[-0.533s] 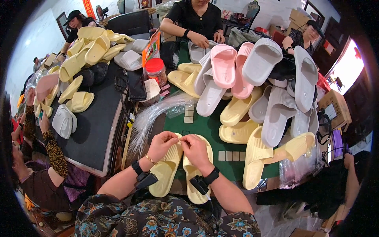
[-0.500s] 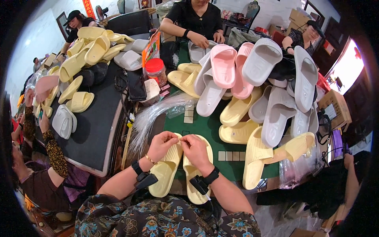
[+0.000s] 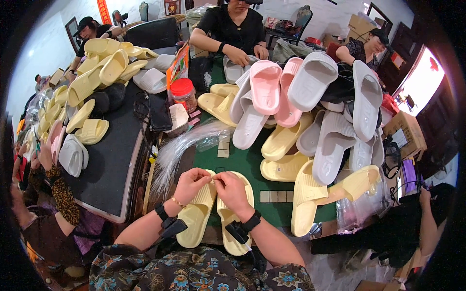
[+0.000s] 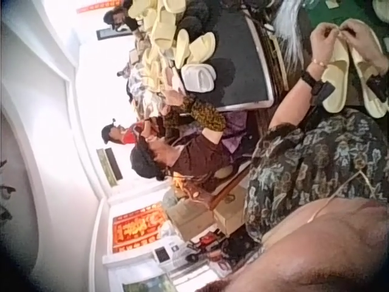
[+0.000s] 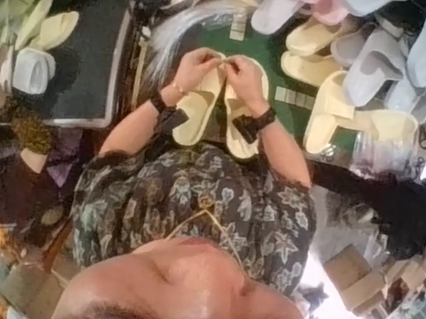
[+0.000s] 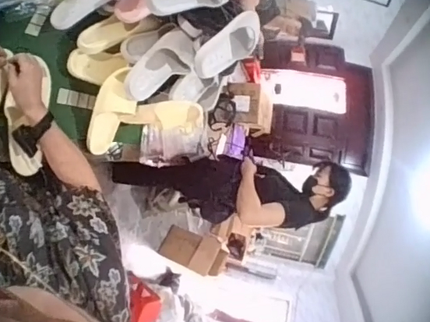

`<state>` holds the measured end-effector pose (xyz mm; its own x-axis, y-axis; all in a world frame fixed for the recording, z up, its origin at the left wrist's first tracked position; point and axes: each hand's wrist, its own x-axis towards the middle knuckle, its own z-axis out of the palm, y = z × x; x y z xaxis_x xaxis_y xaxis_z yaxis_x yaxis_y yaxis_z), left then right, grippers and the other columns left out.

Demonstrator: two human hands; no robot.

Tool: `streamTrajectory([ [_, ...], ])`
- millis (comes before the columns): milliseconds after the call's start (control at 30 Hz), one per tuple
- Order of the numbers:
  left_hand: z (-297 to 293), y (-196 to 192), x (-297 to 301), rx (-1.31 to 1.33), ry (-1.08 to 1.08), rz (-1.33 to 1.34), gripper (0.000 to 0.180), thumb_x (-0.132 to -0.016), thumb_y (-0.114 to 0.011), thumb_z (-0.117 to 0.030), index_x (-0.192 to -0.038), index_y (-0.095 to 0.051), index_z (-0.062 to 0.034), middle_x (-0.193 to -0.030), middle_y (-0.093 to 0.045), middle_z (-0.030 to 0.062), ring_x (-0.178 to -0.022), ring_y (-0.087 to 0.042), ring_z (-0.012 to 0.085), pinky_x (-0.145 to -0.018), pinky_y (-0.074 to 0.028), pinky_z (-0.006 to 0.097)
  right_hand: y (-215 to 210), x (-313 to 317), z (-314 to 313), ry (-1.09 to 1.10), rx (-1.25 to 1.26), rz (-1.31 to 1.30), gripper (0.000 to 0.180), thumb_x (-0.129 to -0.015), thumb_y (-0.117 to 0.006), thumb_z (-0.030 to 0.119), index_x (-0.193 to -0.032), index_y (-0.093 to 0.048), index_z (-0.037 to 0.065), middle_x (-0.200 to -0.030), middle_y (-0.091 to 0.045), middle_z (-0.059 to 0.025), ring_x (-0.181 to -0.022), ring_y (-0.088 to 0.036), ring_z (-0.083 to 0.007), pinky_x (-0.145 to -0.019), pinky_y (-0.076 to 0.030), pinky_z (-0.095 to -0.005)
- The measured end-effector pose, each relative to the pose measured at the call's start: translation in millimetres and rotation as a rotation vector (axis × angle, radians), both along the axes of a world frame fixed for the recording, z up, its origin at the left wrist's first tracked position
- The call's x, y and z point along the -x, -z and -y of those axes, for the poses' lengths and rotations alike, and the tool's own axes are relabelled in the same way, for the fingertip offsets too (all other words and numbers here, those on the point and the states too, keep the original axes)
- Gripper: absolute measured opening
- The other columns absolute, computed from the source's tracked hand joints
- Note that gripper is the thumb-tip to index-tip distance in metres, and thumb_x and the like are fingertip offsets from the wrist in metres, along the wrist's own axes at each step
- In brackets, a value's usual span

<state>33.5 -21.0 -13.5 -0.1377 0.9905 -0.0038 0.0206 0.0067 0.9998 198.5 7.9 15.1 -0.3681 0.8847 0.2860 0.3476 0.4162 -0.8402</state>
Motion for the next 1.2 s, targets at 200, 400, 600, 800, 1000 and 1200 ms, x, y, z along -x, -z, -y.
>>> streamTrajectory([
  [200,0.9,0.5,0.7,-0.013,-0.001,0.032,0.012,-0.084,-0.067,-0.006,-0.091,-0.065,0.0029,-0.081,-0.067,0.0020,-0.072,-0.061,0.0064,-0.066,-0.050,0.022,-0.6,0.1,0.6,0.004,0.014,0.015,0.010,-0.082,-0.061,0.008,-0.087,-0.065,0.001,-0.082,-0.064,-0.0143,-0.077,-0.062,-0.0315,-0.068,-0.049,-0.0387],
  [400,0.1,-7.9,-2.0,-0.022,-0.008,-0.016,0.013,-0.084,-0.068,-0.008,-0.091,-0.066,0.0027,-0.079,-0.067,0.0028,-0.070,-0.060,0.0066,-0.065,-0.050,0.023,-2.1,-1.4,-1.5,0.009,0.010,0.015,0.009,-0.082,-0.061,0.008,-0.087,-0.065,0.001,-0.082,-0.064,-0.0144,-0.078,-0.062,-0.0316,-0.068,-0.049,-0.0390],
  [600,-1.5,-11.6,-4.2,-0.008,-0.007,-0.159,0.014,-0.082,-0.069,-0.011,-0.089,-0.068,0.0015,-0.074,-0.067,0.0049,-0.070,-0.061,0.0076,-0.062,-0.048,0.024,8.2,-5.5,-6.8,-0.026,-0.018,-0.017,0.011,-0.085,-0.059,0.010,-0.090,-0.063,0.001,-0.085,-0.064,-0.0157,-0.080,-0.062,-0.0329,-0.071,-0.050,-0.0384],
  [800,3.1,-11.3,-0.9,0.000,0.000,-0.219,0.014,-0.080,-0.069,-0.010,-0.088,-0.069,0.0018,-0.076,-0.069,0.0064,-0.069,-0.063,0.0087,-0.064,-0.050,0.025,8.1,-2.0,1.0,-0.047,0.079,-0.074,0.023,-0.088,-0.058,0.007,-0.111,-0.055,0.004,-0.082,-0.063,-0.0102,-0.074,-0.063,-0.0208,-0.066,-0.050,-0.0315],
  [1000,2.8,-5.9,-2.2,-0.018,0.051,-0.236,0.015,-0.078,-0.070,-0.011,-0.086,-0.069,0.0015,-0.078,-0.069,0.0069,-0.071,-0.064,0.0115,-0.067,-0.051,0.027,3.6,-5.5,2.3,-0.082,0.067,-0.078,0.024,-0.088,-0.057,0.005,-0.112,-0.054,0.003,-0.082,-0.062,-0.0102,-0.072,-0.062,-0.0208,-0.066,-0.050,-0.0311],
  [1200,1.2,-15.2,-3.8,-0.065,0.096,-0.387,0.014,-0.078,-0.071,-0.012,-0.086,-0.069,-0.0011,-0.084,-0.069,0.0097,-0.077,-0.067,0.0189,-0.070,-0.052,0.030,9.3,-6.8,0.3,-0.098,0.119,-0.092,0.023,-0.087,-0.058,0.006,-0.110,-0.055,0.002,-0.084,-0.064,-0.0095,-0.074,-0.062,-0.0181,-0.068,-0.050,-0.0298],
])
